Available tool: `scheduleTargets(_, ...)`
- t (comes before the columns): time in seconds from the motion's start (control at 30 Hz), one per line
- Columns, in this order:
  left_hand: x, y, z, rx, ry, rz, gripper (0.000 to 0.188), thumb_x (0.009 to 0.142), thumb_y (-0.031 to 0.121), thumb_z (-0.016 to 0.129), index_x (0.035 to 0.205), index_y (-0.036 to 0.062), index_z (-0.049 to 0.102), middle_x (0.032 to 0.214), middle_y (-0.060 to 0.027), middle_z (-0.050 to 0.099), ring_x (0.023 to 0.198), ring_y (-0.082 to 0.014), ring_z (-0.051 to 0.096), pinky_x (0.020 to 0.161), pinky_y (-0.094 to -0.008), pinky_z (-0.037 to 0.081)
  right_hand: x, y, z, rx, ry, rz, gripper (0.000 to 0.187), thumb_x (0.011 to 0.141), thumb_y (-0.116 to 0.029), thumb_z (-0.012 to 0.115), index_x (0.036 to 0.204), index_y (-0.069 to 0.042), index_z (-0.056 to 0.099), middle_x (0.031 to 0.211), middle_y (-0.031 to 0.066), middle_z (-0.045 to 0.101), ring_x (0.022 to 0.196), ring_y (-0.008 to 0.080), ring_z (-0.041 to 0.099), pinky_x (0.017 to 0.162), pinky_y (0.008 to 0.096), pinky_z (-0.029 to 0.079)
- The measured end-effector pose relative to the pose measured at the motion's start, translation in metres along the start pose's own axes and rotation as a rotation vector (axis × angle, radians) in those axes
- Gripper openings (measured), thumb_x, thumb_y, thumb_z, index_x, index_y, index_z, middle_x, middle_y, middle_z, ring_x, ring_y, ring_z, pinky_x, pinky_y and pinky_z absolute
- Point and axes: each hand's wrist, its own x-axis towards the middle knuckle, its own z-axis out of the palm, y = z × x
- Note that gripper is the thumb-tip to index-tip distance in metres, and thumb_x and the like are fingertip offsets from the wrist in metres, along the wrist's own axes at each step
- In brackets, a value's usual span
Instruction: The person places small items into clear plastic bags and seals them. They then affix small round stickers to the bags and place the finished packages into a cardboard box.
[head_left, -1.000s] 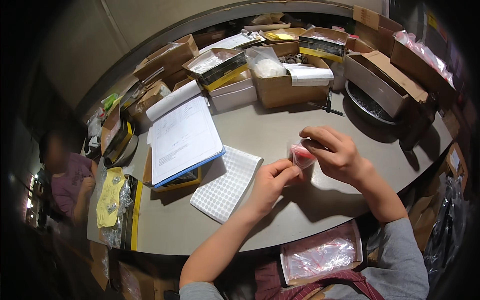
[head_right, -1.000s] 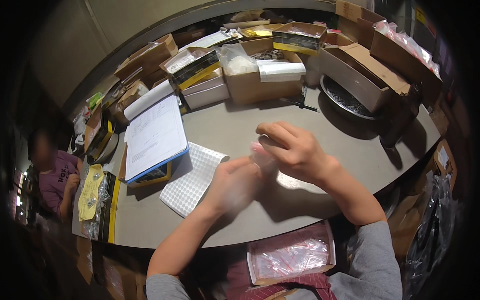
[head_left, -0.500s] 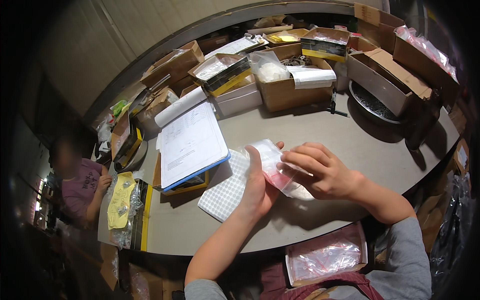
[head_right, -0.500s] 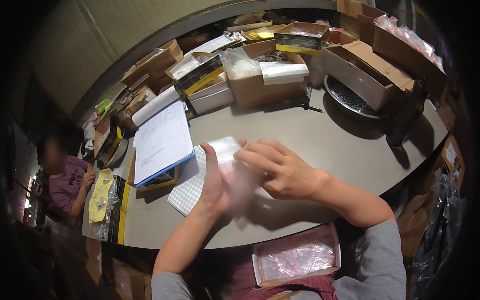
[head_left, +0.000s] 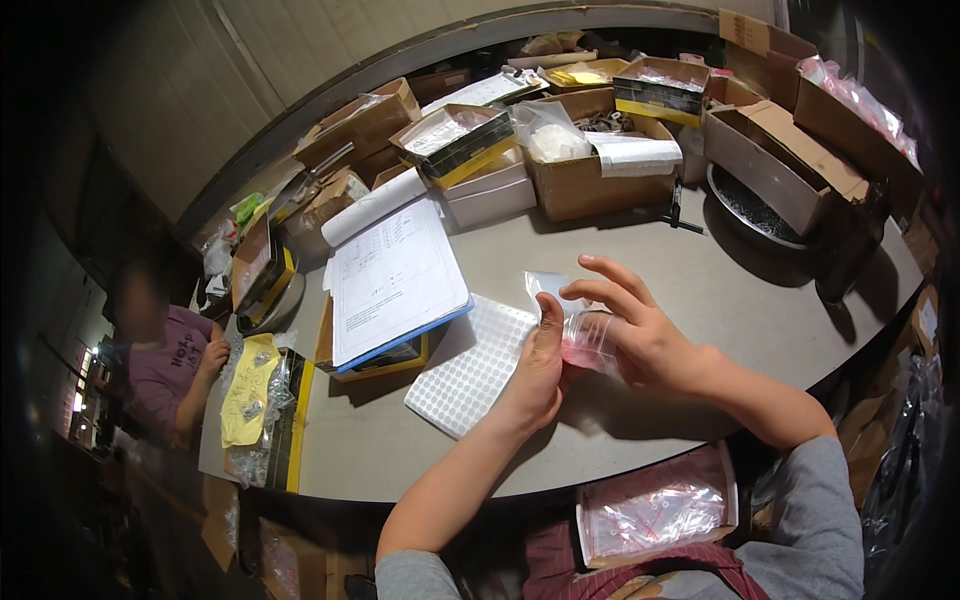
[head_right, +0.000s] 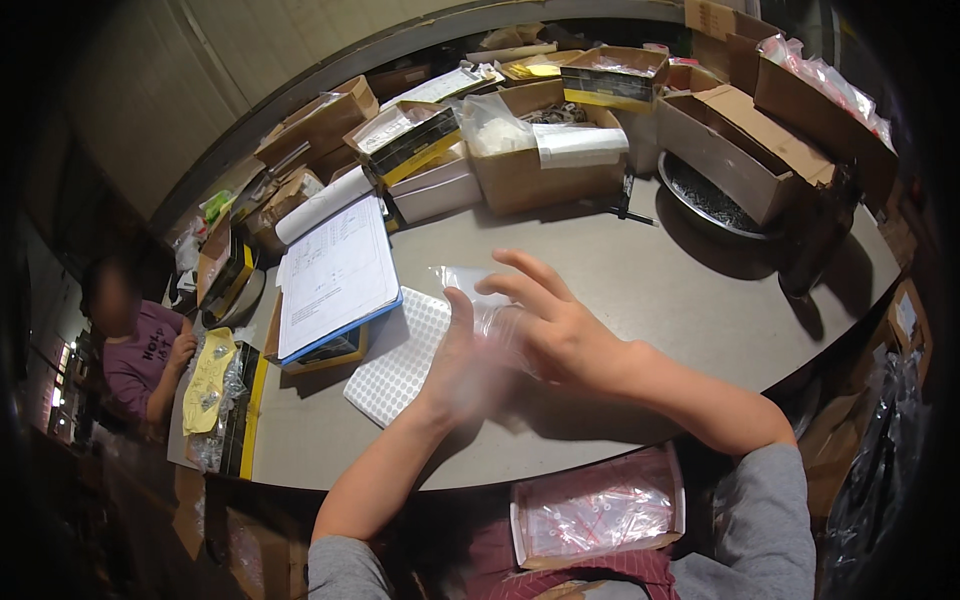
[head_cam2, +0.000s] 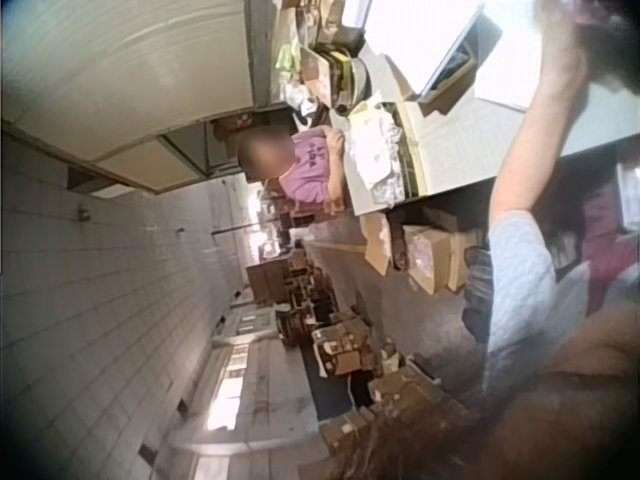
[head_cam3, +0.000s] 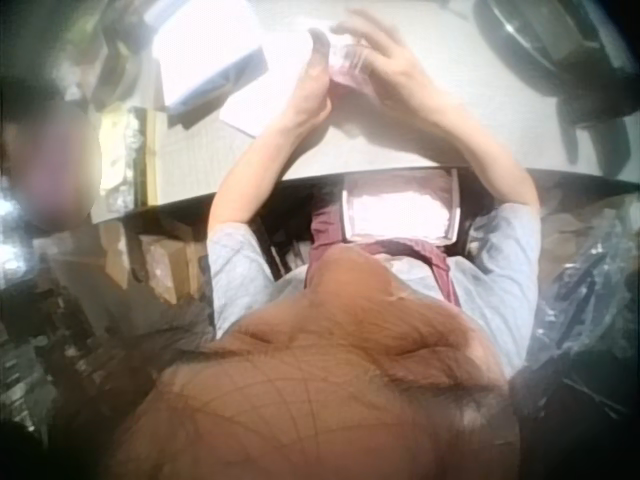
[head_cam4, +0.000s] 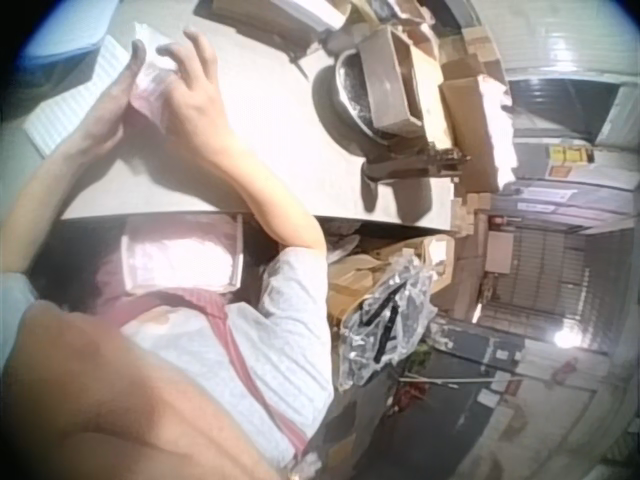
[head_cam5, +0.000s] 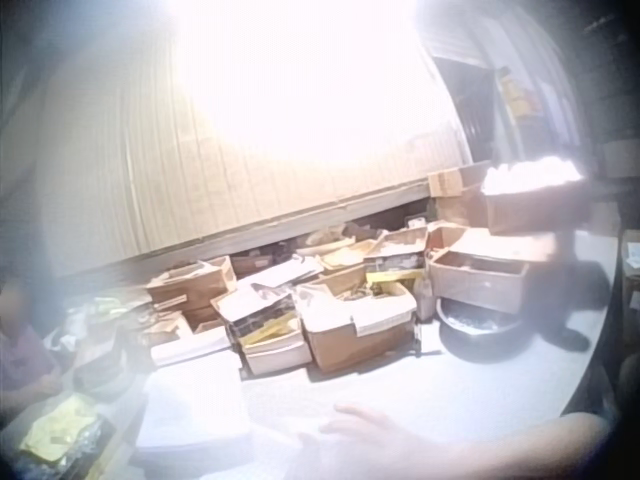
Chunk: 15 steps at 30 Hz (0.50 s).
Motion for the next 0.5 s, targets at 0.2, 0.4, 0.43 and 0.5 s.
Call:
scheduleTargets(0.2, -0.005, 0.009, 0.011, 0.052, -0.041, 0.003, 0.096, 0.094, 0.081, 0.029, 0.135, -0.0038, 0.049, 0.119, -0.0156, 0.065, 0.109, -0.0221, 0.069, 0.096, -0.036, 0.057, -0.002, 0.01, -0.003, 0.039, 0.028, 0.03, 0.022, 0.076, -0.006, 0.075, 0.095, 0.0, 0.065, 0.134, 0.018, 0.053, 0.139, 0.0469, 0.038, 0.11, 0.0573, 0.039)
scheduleTargets(0.4, -0.005, 0.01, 0.01, 0.196, 0.099, -0.031, 0.096, 0.095, 0.082, 0.022, 0.122, -0.0024, 0.061, 0.108, -0.0139, 0.069, 0.099, -0.0221, 0.071, 0.088, -0.0348, 0.058, -0.006, 0.015, 0.002, 0.025, -0.122, 0.038, 0.028, 0.072, -0.006, 0.079, 0.095, 0.002, 0.065, 0.139, 0.0181, 0.049, 0.145, 0.0474, 0.032, 0.114, 0.06, 0.034)
scheduleTargets(0.43, -0.007, 0.011, 0.014, 0.282, 0.098, -0.041, 0.097, 0.096, 0.082, 0.017, 0.123, -0.0002, 0.061, 0.108, -0.0127, 0.069, 0.098, -0.0217, 0.07, 0.084, -0.0344, 0.057, -0.009, 0.013, 0.007, 0.007, -0.119, 0.024, 0.029, 0.071, -0.006, 0.08, 0.095, 0.003, 0.065, 0.14, 0.0182, 0.049, 0.146, 0.0476, 0.03, 0.114, 0.0602, 0.034)
scheduleTargets(0.5, -0.012, 0.015, 0.025, 0.378, 0.119, -0.031, 0.098, 0.096, 0.082, 0.012, 0.123, 0.0019, 0.062, 0.104, -0.0118, 0.07, 0.092, -0.0211, 0.07, 0.078, -0.0324, 0.057, -0.01, 0.011, 0.007, 0.002, -0.11, 0.025, 0.031, 0.07, -0.003, 0.08, 0.096, 0.004, 0.064, 0.14, 0.0183, 0.048, 0.145, 0.047, 0.03, 0.114, 0.0603, 0.034)
